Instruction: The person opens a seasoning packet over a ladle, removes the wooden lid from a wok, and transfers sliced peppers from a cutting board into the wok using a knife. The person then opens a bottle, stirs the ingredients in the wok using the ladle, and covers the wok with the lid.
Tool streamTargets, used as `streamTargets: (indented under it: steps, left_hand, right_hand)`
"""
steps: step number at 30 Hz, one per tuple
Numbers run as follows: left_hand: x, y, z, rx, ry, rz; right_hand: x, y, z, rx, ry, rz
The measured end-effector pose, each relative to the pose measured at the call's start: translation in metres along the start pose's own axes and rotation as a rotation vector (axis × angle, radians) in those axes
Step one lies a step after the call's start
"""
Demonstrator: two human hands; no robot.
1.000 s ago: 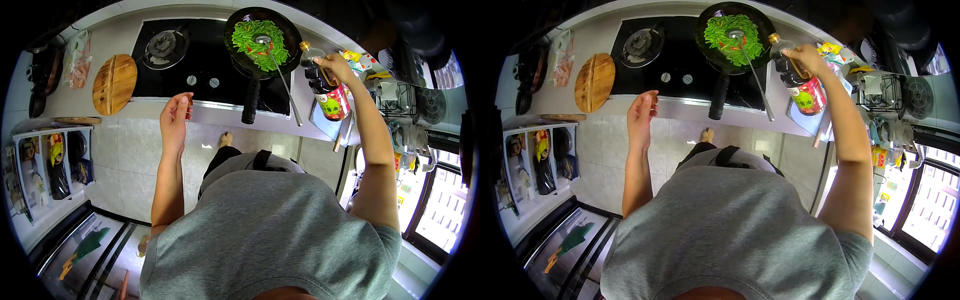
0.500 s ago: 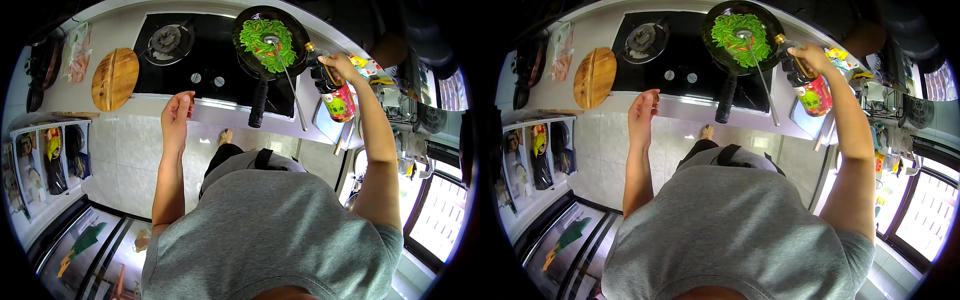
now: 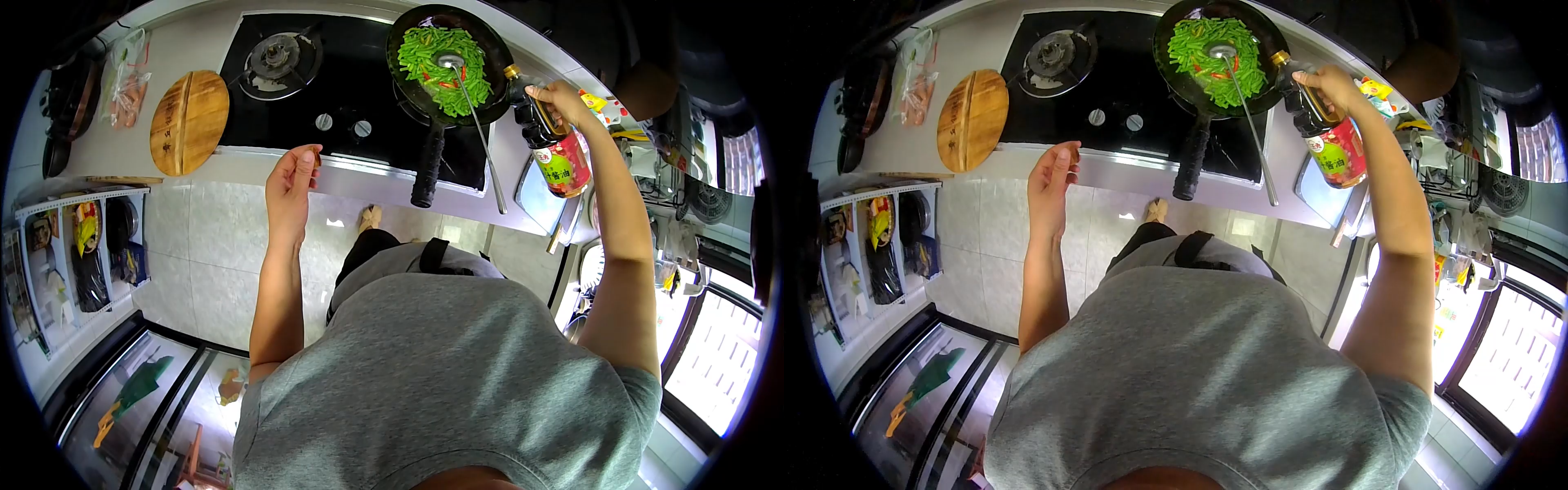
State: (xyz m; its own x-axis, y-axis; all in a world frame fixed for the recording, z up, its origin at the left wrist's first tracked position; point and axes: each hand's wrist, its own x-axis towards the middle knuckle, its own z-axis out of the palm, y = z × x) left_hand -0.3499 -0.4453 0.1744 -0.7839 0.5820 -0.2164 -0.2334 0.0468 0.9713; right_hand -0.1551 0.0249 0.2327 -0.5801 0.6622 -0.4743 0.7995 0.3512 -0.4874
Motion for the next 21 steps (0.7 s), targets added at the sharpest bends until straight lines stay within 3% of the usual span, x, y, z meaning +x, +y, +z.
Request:
streamTargets:
  steps: [21]
  left_hand:
    - [0.0014,-0.0063,-0.0009,0.004,-0.029,-0.019]
  right_hand:
    - [0.0075,-0.0043,-0.0008,-0.039,0.002,0.004]
